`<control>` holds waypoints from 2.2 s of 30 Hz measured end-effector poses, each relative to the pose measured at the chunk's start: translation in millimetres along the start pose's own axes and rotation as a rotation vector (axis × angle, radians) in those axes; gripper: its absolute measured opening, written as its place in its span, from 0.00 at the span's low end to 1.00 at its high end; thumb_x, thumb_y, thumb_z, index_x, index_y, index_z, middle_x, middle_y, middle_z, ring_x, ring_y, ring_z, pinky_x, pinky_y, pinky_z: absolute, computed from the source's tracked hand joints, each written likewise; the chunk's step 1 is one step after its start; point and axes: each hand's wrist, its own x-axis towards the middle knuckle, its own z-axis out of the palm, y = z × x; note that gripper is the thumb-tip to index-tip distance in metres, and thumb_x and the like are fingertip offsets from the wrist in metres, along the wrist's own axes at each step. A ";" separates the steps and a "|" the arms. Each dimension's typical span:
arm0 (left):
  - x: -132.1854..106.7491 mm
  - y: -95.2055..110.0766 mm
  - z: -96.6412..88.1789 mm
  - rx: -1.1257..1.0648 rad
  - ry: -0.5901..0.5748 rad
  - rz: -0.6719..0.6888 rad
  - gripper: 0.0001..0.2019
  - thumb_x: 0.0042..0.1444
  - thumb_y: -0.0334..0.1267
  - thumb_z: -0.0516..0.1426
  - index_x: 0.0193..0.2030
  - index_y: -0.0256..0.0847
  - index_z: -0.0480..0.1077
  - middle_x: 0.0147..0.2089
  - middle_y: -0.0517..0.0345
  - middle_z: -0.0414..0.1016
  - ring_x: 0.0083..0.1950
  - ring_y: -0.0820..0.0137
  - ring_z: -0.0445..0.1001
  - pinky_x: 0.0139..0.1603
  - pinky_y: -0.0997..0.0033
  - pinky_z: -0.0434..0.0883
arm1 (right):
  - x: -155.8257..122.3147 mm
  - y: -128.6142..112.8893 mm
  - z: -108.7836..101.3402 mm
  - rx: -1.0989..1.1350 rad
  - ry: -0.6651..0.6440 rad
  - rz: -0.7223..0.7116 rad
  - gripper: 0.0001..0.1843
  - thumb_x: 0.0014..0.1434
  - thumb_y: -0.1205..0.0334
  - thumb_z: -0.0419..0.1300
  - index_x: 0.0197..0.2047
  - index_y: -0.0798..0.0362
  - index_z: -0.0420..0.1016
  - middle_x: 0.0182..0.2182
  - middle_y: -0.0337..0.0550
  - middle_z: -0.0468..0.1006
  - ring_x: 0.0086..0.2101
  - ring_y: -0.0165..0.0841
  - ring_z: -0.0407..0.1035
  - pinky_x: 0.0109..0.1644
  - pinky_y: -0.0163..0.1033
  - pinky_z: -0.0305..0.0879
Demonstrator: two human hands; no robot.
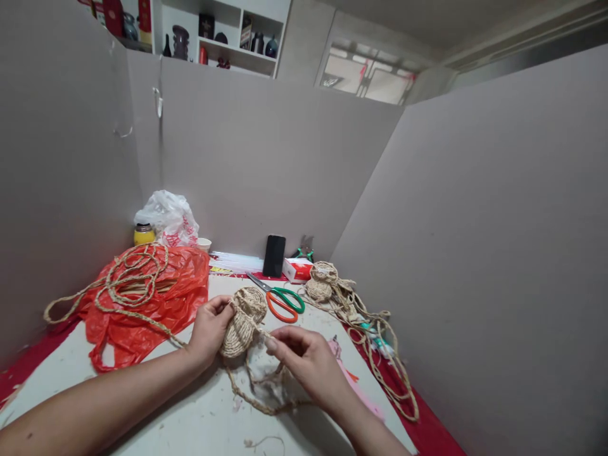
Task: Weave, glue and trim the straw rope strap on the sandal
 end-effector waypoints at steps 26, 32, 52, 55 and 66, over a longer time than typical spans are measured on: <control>-16.3 2.1 14.0 -0.024 -0.050 -0.314 0.13 0.39 0.39 0.68 0.28 0.37 0.70 0.25 0.61 0.76 0.25 0.73 0.72 0.29 0.76 0.68 | 2.7 45.3 6.3 -0.415 -0.087 -0.089 0.16 0.66 0.60 0.47 0.27 0.51 0.68 0.23 0.39 0.73 0.24 0.32 0.65 0.30 0.35 0.53; -13.9 1.2 13.4 0.033 -0.037 -0.289 0.14 0.38 0.41 0.67 0.28 0.37 0.71 0.24 0.60 0.77 0.25 0.71 0.73 0.29 0.74 0.68 | 2.3 44.9 3.2 -0.438 -0.097 -0.077 0.09 0.61 0.63 0.52 0.38 0.51 0.73 0.26 0.39 0.77 0.25 0.33 0.68 0.30 0.35 0.59; -27.9 -17.1 11.2 0.451 -0.344 -0.140 0.05 0.47 0.36 0.61 0.28 0.36 0.76 0.23 0.59 0.72 0.26 0.72 0.65 0.28 0.76 0.60 | -4.7 33.0 1.5 -0.576 0.067 -0.505 0.14 0.59 0.70 0.59 0.48 0.50 0.72 0.43 0.48 0.74 0.44 0.40 0.67 0.47 0.48 0.65; -28.4 -17.0 11.7 0.491 -0.366 -0.145 0.04 0.46 0.35 0.61 0.28 0.37 0.75 0.23 0.60 0.71 0.27 0.71 0.65 0.29 0.76 0.61 | -2.7 35.8 0.3 -0.567 0.068 -0.513 0.11 0.60 0.70 0.58 0.45 0.50 0.74 0.41 0.47 0.75 0.42 0.40 0.67 0.45 0.47 0.65; -34.8 -13.1 16.9 0.383 -0.367 -0.207 0.06 0.43 0.32 0.61 0.31 0.37 0.78 0.28 0.57 0.76 0.31 0.68 0.70 0.33 0.74 0.64 | -0.4 39.6 -1.7 -0.606 0.064 -0.497 0.08 0.61 0.69 0.57 0.42 0.52 0.74 0.39 0.48 0.75 0.41 0.40 0.67 0.44 0.46 0.62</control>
